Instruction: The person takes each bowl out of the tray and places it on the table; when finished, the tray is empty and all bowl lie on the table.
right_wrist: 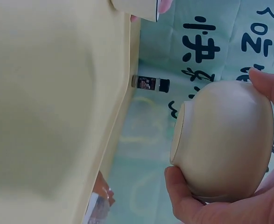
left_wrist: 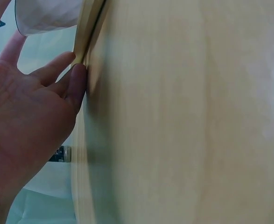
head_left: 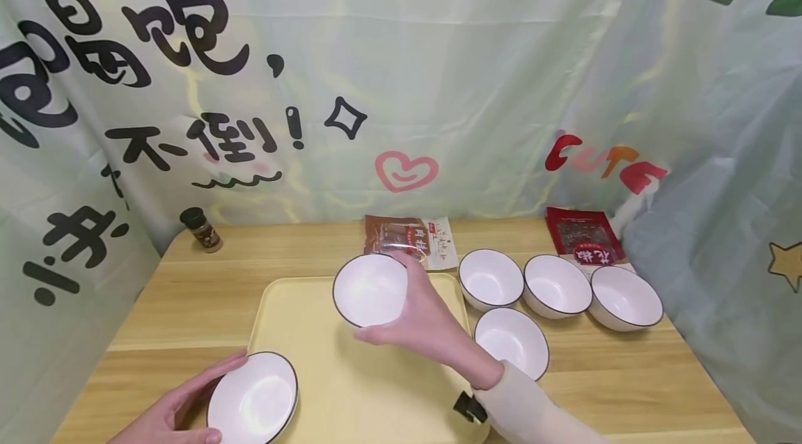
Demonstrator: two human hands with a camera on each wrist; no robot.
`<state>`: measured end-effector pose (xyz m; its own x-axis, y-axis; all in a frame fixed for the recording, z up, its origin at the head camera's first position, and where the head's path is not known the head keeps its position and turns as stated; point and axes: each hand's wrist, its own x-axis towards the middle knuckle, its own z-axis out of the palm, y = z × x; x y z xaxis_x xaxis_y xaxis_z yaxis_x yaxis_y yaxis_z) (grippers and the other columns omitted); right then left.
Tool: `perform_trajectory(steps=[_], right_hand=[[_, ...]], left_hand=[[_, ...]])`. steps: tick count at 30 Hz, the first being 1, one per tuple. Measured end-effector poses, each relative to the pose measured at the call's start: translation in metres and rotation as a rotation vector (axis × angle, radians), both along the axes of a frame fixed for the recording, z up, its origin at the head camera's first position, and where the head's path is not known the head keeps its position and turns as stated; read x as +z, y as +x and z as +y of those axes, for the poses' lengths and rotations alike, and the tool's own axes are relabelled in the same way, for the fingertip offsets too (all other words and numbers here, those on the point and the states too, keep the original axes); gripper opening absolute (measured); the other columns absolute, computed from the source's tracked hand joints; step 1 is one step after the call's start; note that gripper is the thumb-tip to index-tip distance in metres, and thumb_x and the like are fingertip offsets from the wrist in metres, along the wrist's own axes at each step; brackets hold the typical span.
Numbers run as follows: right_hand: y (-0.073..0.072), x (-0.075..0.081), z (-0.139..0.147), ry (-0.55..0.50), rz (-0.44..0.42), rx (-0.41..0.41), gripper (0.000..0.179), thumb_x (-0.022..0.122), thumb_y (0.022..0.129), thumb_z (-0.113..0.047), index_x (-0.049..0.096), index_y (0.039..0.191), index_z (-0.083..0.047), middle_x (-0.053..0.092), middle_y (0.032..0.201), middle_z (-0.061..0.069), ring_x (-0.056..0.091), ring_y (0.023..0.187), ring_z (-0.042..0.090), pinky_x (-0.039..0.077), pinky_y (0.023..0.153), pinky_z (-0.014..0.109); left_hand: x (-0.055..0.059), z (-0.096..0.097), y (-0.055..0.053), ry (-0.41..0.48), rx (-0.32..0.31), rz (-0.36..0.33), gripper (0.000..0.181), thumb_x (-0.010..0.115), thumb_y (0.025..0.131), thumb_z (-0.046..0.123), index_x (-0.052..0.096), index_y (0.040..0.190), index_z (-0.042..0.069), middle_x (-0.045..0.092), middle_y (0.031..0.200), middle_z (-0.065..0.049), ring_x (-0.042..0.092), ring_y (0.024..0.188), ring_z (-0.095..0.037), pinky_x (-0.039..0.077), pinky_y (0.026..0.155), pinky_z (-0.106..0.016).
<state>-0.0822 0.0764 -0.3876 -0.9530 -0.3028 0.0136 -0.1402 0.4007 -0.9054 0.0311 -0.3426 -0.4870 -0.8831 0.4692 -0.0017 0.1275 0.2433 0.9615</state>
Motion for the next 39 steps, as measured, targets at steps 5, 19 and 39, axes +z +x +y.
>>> perform_trajectory(steps=[5, 19, 39], right_hand=[[0.008, -0.003, 0.016, 0.008, 0.012, -0.058, 0.133, 0.106, 0.061, -0.045, 0.032, 0.168, -0.019, 0.052, 0.154, 0.013, 0.062, 0.125, 0.033, 0.054, 0.098, 0.057], [0.021, -0.008, 0.064, 0.050, 0.058, -0.151, 0.128, 0.108, 0.063, -0.038, 0.033, 0.165, -0.017, 0.047, 0.160, 0.015, 0.061, 0.128, 0.038, 0.053, 0.099, 0.058], [0.032, -0.008, 0.160, 0.180, 0.114, -0.328, 0.134, 0.107, 0.068, -0.030, 0.022, 0.169, -0.011, 0.045, 0.155, 0.027, 0.057, 0.128, 0.049, 0.049, 0.098, 0.065]], left_hand=[[-0.001, -0.001, -0.001, -0.007, -0.003, 0.012, 0.080, 0.070, 0.096, -0.010, 0.040, 0.169, 0.008, 0.035, 0.176, -0.006, 0.031, 0.150, 0.010, 0.033, 0.108, -0.016], [-0.006, -0.005, -0.003, -0.002, -0.049, 0.092, 0.084, 0.070, 0.092, -0.015, 0.037, 0.168, 0.000, 0.032, 0.176, -0.015, 0.030, 0.154, 0.005, 0.031, 0.110, -0.016], [-0.002, -0.001, -0.003, -0.006, -0.046, 0.041, 0.082, 0.069, 0.095, -0.015, 0.037, 0.168, 0.003, 0.031, 0.176, -0.013, 0.032, 0.151, 0.007, 0.036, 0.108, -0.020]])
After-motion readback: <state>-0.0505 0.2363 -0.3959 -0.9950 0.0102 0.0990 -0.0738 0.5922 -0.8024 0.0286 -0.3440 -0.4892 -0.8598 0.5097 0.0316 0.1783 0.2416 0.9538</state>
